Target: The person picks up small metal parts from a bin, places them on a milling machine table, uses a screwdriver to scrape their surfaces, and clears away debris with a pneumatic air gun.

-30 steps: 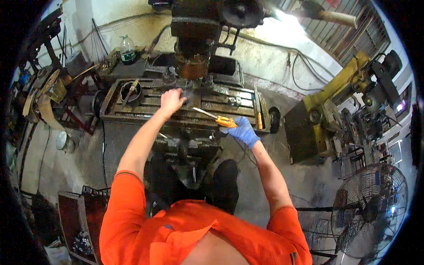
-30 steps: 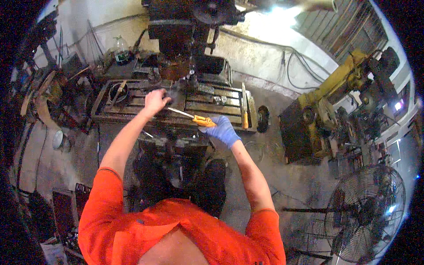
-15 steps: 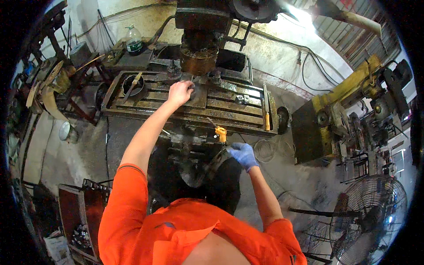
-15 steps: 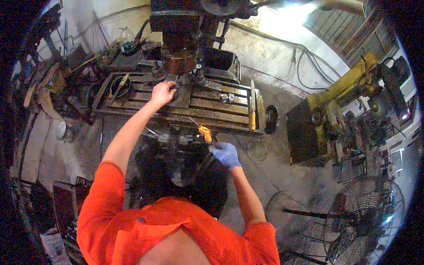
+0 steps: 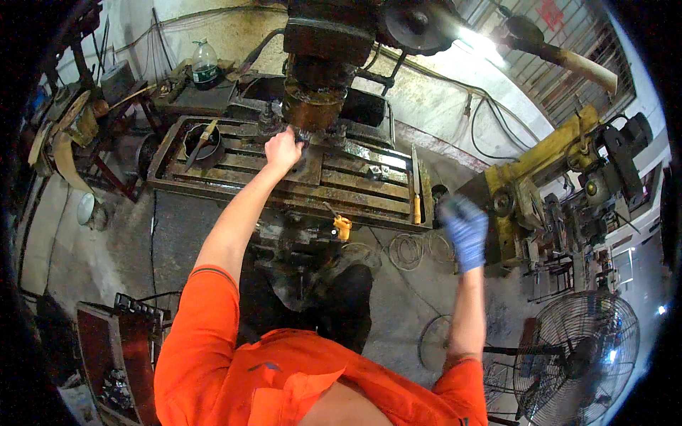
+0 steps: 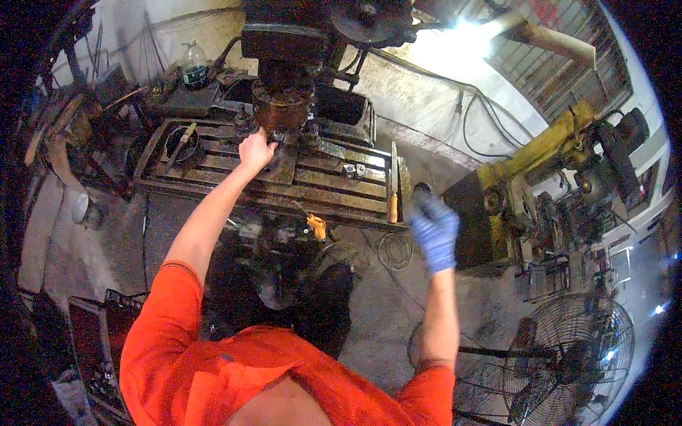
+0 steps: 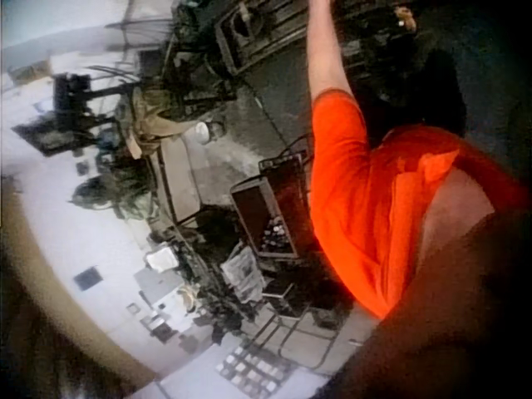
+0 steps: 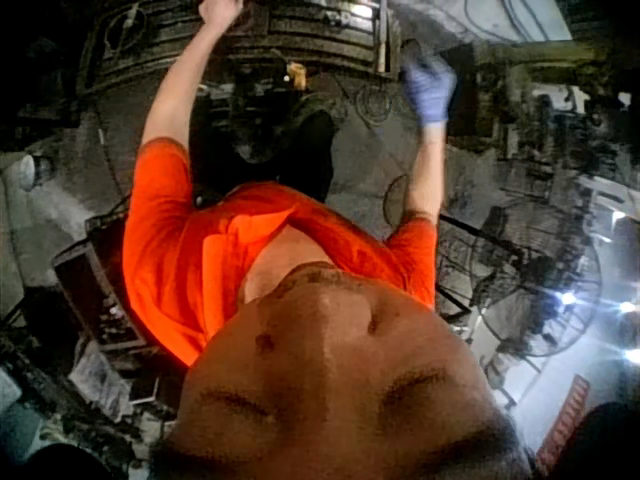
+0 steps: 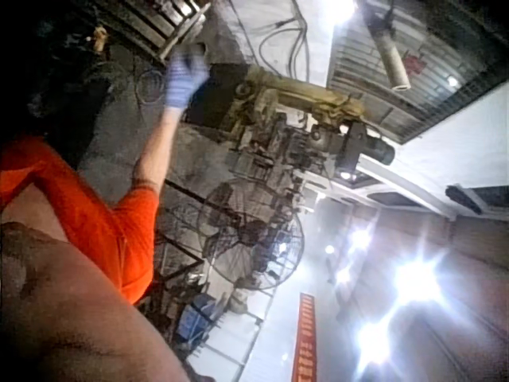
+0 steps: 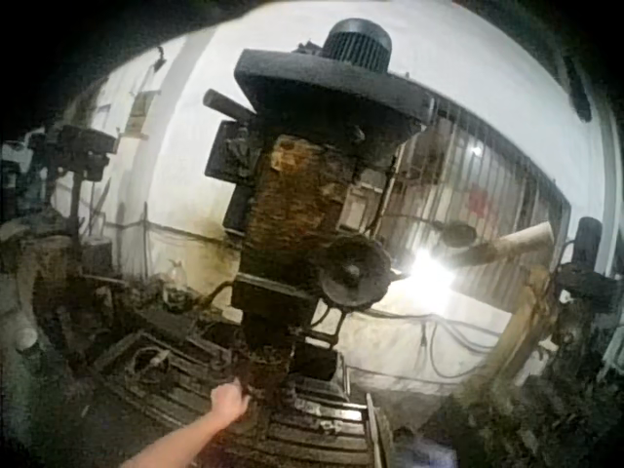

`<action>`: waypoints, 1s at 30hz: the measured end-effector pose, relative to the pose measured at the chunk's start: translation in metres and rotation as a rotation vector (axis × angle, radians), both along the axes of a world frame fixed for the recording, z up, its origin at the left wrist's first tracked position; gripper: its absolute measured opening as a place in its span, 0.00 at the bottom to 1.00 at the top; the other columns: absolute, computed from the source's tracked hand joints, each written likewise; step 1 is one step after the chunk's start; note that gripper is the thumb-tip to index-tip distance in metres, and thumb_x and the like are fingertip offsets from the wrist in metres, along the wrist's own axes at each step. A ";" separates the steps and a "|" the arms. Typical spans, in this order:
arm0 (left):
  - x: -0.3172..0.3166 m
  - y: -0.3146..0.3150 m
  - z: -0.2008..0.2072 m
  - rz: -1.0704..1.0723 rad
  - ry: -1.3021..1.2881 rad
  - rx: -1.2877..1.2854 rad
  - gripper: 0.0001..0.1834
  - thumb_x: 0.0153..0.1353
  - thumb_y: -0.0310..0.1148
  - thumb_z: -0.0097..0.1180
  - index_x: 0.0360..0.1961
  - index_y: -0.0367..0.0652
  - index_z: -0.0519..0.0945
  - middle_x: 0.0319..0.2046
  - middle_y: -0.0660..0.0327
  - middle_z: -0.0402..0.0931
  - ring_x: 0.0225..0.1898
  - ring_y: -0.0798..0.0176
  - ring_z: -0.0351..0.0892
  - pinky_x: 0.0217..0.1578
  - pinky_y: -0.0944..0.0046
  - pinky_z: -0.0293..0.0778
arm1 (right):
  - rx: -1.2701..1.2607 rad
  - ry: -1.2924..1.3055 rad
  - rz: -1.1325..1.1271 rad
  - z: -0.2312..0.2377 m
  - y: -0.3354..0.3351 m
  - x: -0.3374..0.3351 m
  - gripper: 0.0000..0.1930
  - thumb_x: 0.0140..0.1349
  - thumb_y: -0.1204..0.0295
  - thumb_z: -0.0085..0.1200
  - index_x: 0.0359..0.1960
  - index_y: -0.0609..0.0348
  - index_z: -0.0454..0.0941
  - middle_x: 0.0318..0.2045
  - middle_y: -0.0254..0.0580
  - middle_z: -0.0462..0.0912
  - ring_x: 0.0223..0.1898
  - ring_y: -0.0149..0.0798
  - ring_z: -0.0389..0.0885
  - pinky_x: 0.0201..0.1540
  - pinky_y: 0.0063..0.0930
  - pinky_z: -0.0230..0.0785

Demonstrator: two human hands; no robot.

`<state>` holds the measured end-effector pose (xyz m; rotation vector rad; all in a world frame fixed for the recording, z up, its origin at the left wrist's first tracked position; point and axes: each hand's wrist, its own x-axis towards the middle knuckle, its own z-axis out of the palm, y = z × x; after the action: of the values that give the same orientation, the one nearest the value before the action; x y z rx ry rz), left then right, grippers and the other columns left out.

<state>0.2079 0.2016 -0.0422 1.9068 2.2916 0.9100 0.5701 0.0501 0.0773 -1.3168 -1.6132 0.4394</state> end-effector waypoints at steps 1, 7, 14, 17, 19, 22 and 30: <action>-0.009 0.001 -0.004 -0.002 -0.015 -0.016 0.19 0.46 0.40 0.58 0.38 0.44 0.74 0.26 0.51 0.77 0.32 0.49 0.77 0.31 0.52 0.73 | 0.095 -0.041 0.001 0.053 0.004 -0.016 0.10 0.49 0.75 0.55 0.35 0.61 0.78 0.30 0.34 0.79 0.32 0.28 0.74 0.39 0.23 0.68; -0.005 0.005 0.003 -0.102 -0.045 -0.063 0.21 0.44 0.40 0.59 0.41 0.45 0.75 0.30 0.51 0.77 0.36 0.50 0.77 0.36 0.53 0.73 | 0.544 0.560 0.974 0.256 0.046 -0.004 0.17 0.55 0.68 0.49 0.46 0.62 0.71 0.47 0.47 0.73 0.50 0.45 0.70 0.57 0.43 0.59; -0.016 -0.002 0.007 -0.048 -0.102 -0.079 0.20 0.42 0.42 0.61 0.37 0.44 0.78 0.30 0.50 0.77 0.36 0.49 0.76 0.36 0.54 0.72 | 0.793 0.406 0.395 0.188 0.014 -0.039 0.13 0.56 0.70 0.44 0.39 0.64 0.72 0.35 0.51 0.76 0.44 0.48 0.73 0.54 0.45 0.60; -0.013 0.004 0.005 -0.076 -0.085 -0.107 0.20 0.42 0.43 0.62 0.33 0.42 0.78 0.30 0.50 0.77 0.36 0.49 0.76 0.36 0.54 0.72 | 0.854 -0.121 -0.081 0.138 -0.002 -0.040 0.19 0.61 0.58 0.35 0.31 0.65 0.68 0.35 0.51 0.75 0.45 0.49 0.72 0.51 0.43 0.61; -0.012 0.007 0.001 -0.062 -0.110 -0.101 0.20 0.41 0.43 0.62 0.31 0.40 0.77 0.30 0.50 0.76 0.36 0.49 0.76 0.36 0.54 0.72 | 0.878 0.103 0.046 0.118 -0.005 -0.050 0.18 0.62 0.60 0.33 0.25 0.64 0.67 0.31 0.50 0.75 0.40 0.48 0.73 0.52 0.43 0.60; -0.014 0.009 -0.003 -0.043 -0.134 -0.066 0.20 0.41 0.43 0.62 0.29 0.38 0.77 0.30 0.50 0.76 0.37 0.49 0.75 0.37 0.54 0.71 | 0.896 0.164 0.188 0.115 0.003 -0.044 0.20 0.62 0.62 0.37 0.28 0.69 0.72 0.33 0.50 0.77 0.38 0.43 0.76 0.49 0.38 0.63; -0.015 0.009 -0.003 -0.081 -0.148 -0.030 0.18 0.43 0.40 0.62 0.34 0.40 0.77 0.32 0.51 0.76 0.37 0.48 0.75 0.37 0.54 0.71 | 0.853 0.255 0.253 0.102 0.005 -0.046 0.20 0.59 0.57 0.41 0.25 0.65 0.71 0.31 0.49 0.77 0.38 0.46 0.75 0.55 0.48 0.57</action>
<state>0.1925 0.2101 -0.0454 1.8376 2.1179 0.9663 0.5244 0.0551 0.1793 -0.4012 -1.4916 0.0322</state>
